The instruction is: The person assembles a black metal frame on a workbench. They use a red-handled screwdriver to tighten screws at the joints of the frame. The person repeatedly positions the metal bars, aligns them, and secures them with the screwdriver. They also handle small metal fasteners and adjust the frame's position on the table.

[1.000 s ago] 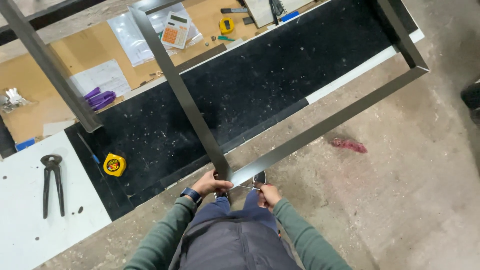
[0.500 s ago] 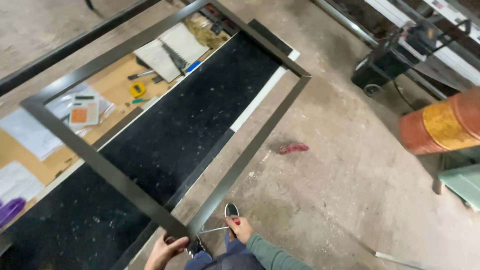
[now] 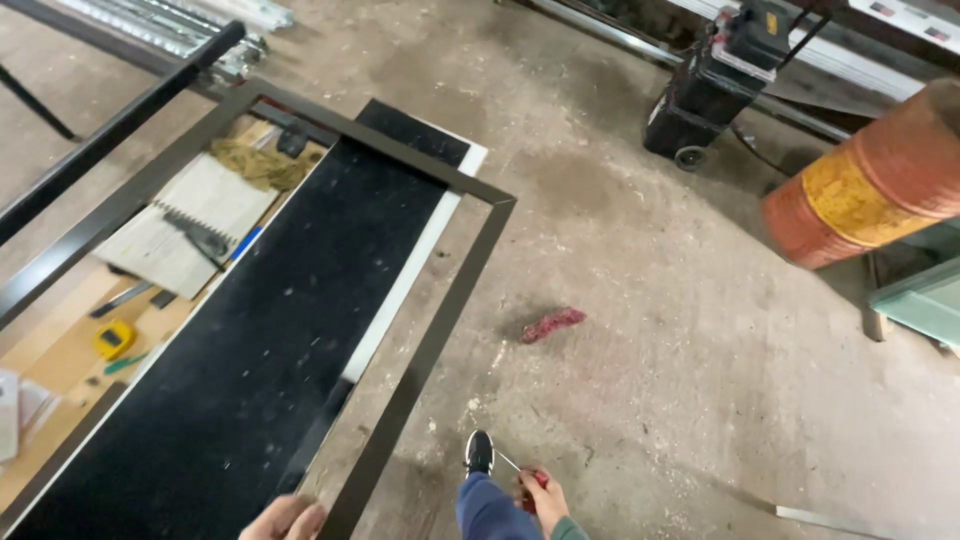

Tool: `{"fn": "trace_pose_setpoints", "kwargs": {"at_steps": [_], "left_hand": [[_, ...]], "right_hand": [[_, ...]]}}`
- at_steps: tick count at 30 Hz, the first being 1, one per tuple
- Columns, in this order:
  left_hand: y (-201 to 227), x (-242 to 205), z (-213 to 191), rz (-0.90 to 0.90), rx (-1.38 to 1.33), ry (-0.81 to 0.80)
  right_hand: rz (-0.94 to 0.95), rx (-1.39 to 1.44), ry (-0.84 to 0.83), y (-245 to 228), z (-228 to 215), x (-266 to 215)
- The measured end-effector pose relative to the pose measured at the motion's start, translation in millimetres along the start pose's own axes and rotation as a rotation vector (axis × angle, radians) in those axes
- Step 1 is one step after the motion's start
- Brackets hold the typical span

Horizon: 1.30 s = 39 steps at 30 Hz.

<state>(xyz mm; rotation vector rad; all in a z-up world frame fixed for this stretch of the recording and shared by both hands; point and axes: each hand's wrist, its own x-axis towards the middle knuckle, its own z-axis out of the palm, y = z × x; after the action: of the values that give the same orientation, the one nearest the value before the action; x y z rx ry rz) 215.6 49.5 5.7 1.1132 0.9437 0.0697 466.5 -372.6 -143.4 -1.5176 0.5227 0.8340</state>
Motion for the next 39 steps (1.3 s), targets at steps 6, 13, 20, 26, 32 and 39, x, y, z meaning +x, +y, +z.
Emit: {"fn": "trace_pose_setpoints", "kwargs": {"at_steps": [6, 13, 20, 26, 32, 39], "left_hand": [[173.6, 181.4, 228.9, 0.276, -0.081, -0.070], [210.7, 440.8, 375.6, 0.079, -0.196, -0.103], [247.2, 512.0, 454.0, -0.235, -0.016, -0.293], [263.5, 495.8, 461.0, -0.374, -0.022, -0.300], [267.0, 496.9, 464.4, -0.338, -0.084, -0.284], [270.9, 491.4, 467.5, -0.334, -0.141, -0.269]], "right_hand": [[-0.229, 0.148, -0.091, -114.8, 22.8, 69.4], [-0.319, 0.420, -0.214, -268.0, 81.8, 157.7], [-0.211, 0.453, -0.062, -369.8, 157.2, 201.2], [-0.206, 0.629, -0.082, -370.5, 176.5, 240.2], [-0.064, 0.687, -0.024, -390.5, 179.9, 219.0], [-0.018, 0.734, -0.023, -391.0, 176.7, 218.6]]}}
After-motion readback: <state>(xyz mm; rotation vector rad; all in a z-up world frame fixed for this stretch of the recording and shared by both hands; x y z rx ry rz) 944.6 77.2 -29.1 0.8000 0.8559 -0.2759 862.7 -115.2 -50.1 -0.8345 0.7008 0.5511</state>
